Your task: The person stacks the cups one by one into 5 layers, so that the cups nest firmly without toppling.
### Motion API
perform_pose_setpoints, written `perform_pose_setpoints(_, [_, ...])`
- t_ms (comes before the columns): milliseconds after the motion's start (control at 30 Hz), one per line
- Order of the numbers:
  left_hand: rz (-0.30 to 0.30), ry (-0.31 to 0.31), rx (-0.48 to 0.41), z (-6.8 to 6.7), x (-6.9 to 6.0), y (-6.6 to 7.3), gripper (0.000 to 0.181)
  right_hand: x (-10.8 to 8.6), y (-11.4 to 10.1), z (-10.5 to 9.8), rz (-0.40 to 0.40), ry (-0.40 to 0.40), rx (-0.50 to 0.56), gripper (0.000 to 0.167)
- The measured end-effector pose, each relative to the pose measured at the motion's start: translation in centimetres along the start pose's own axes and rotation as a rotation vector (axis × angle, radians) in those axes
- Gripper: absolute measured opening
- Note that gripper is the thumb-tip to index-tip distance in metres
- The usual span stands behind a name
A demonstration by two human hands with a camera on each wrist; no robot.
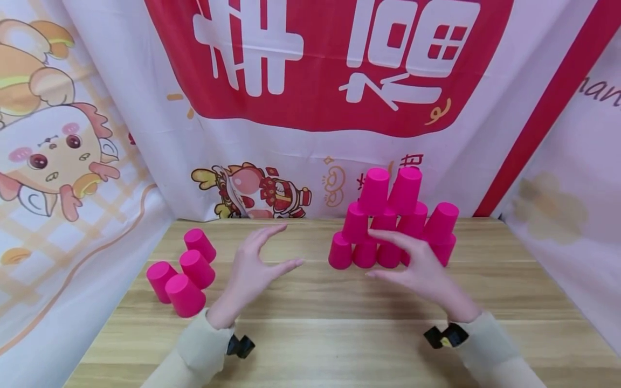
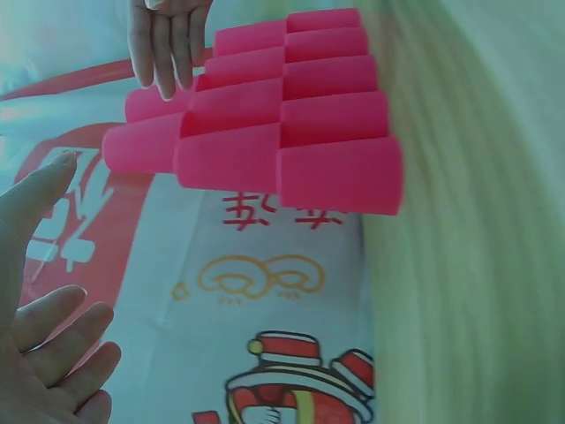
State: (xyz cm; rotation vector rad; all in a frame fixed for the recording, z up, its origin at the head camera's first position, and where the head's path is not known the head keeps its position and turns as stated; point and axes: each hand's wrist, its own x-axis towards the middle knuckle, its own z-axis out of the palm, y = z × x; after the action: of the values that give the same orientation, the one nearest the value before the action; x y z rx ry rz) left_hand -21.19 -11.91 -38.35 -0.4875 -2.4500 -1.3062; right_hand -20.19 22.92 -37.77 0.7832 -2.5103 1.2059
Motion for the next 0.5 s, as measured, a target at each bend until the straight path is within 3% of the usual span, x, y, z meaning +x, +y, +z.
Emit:
perform_pose_setpoints(233, [-0.121, -0.017, -0.035, -1.0, -2.7, -1.9, 0.079, -0.5, 0.3, 5.1, 0.080, -0.137, 0.143, 0.074])
perform_pose_setpoints(500, [-0.137, 0.089, 0.084, -4.2, -4.5, -4.2, 0.079, -0.4, -0.5, 11.2, 0.101, -0.360, 0.205, 0.075])
